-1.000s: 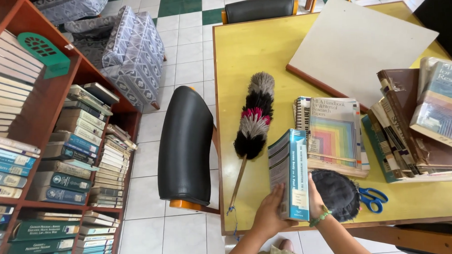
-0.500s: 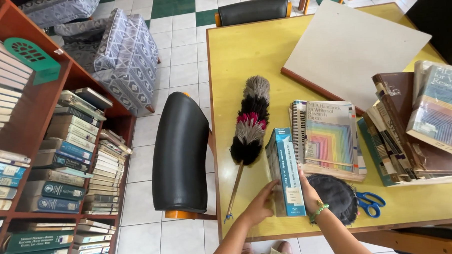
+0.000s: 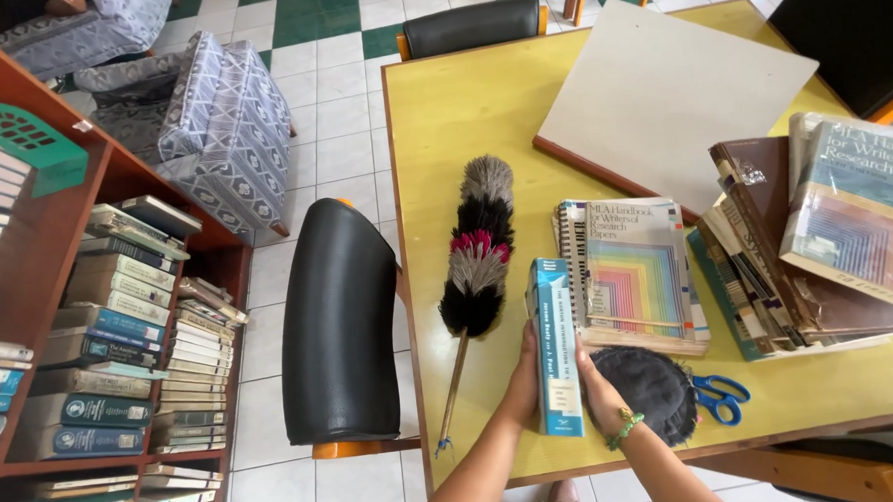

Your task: A person retrieves a book from a library shelf, cleans it with a duster, and applies clear tape to the spine for repair.

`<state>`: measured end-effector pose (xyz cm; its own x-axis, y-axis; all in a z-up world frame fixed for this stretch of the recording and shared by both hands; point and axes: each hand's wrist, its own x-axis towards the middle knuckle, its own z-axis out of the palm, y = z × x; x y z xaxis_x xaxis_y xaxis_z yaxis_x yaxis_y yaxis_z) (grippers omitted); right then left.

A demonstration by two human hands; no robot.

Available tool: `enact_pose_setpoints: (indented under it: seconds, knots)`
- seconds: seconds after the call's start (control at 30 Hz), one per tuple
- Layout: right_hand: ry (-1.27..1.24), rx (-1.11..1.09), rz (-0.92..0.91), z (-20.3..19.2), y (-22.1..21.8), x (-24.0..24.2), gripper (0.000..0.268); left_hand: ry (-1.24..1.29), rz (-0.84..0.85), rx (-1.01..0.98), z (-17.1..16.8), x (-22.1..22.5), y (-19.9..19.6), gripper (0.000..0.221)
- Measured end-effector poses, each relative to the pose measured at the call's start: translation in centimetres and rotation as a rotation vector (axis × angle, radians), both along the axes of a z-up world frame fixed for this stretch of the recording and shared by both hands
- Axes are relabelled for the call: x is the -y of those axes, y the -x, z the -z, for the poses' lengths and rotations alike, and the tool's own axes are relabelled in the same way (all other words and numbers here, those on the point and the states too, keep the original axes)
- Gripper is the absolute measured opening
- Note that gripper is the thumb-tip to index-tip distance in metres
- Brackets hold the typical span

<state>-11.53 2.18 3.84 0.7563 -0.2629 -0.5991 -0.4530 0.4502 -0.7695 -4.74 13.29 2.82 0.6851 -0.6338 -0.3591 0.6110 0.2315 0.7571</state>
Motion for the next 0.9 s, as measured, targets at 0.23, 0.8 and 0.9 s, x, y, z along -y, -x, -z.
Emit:
enact_pose_setpoints:
  seconds: [0.23, 0.8, 0.9]
  knots:
    - [-0.116, -0.039, 0.158, 7.4, 2.2, 4.3, 0.069, -0.428, 0.058, 0.253, 5.9, 2.8, 0.1, 0.085]
    - [0.069, -0.055, 0.005, -3.6, 4.1, 4.4, 0.089, -0.565, 0.085, 0.254, 6.0, -4.0, 4.1, 0.041]
    - [0.428, -0.277, -0.216, -6.5, 3.6, 5.0, 0.084, -0.617, 0.216, 0.245, 6.5, -6.5, 6.0, 0.042]
